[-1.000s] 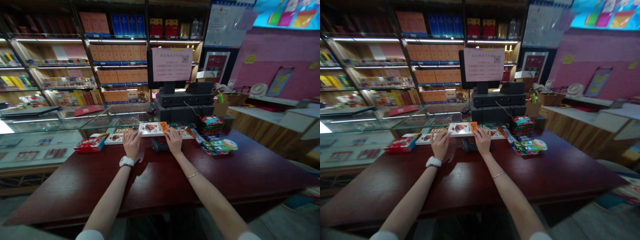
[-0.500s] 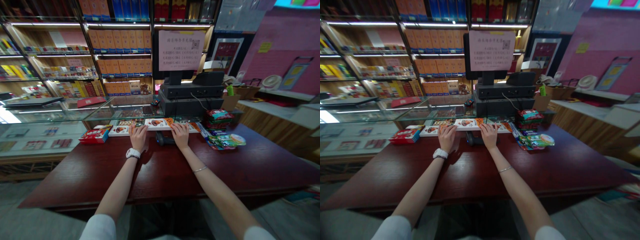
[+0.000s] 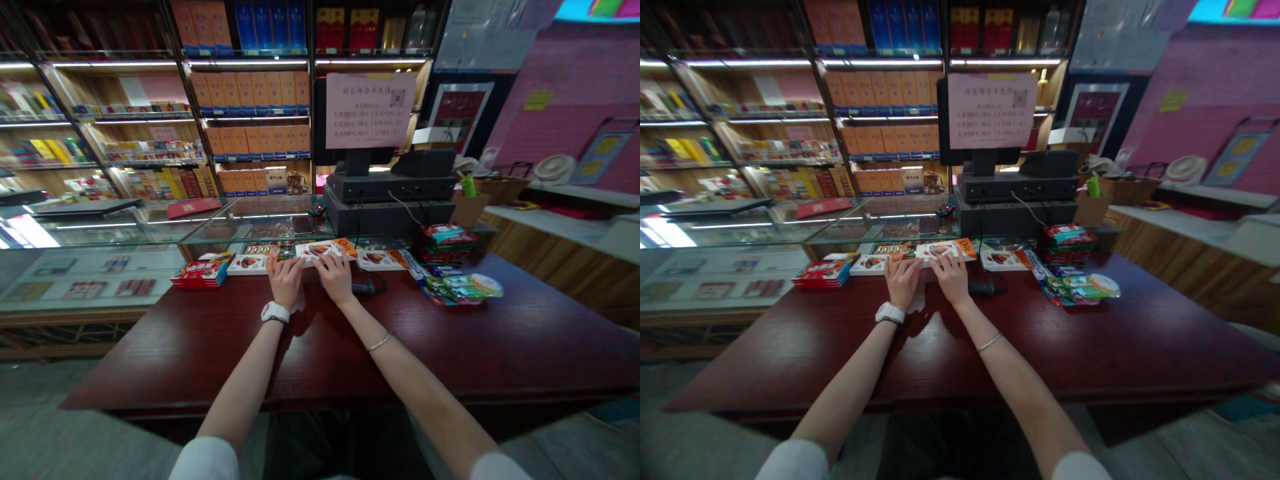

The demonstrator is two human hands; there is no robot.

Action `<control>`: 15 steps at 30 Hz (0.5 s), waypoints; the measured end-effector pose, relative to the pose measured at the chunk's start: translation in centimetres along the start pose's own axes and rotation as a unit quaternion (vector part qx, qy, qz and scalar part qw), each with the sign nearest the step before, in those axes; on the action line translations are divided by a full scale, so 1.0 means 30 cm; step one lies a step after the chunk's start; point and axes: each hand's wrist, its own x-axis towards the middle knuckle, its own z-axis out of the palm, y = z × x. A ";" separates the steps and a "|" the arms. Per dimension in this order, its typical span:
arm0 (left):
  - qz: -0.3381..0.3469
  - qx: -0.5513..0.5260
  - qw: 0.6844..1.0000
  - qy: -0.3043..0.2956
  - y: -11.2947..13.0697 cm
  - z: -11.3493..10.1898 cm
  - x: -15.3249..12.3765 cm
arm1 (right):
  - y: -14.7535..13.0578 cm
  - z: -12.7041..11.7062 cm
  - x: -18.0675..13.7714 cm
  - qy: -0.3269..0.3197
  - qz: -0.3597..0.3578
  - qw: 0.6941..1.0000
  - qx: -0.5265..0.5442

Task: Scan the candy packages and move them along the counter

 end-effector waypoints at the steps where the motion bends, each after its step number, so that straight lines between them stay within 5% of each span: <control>1: 0.011 -0.005 1.000 0.011 -0.001 0.003 -0.002 | 0.003 0.002 -0.003 0.018 -0.008 1.000 -0.005; 5: 0.042 -0.026 0.998 0.036 0.012 0.016 0.001 | 0.036 0.006 -0.022 0.060 -0.014 0.998 -0.003; 15: -0.029 -0.052 0.998 0.011 -0.030 0.036 0.007 | 0.083 -0.019 -0.040 0.069 0.009 0.995 0.067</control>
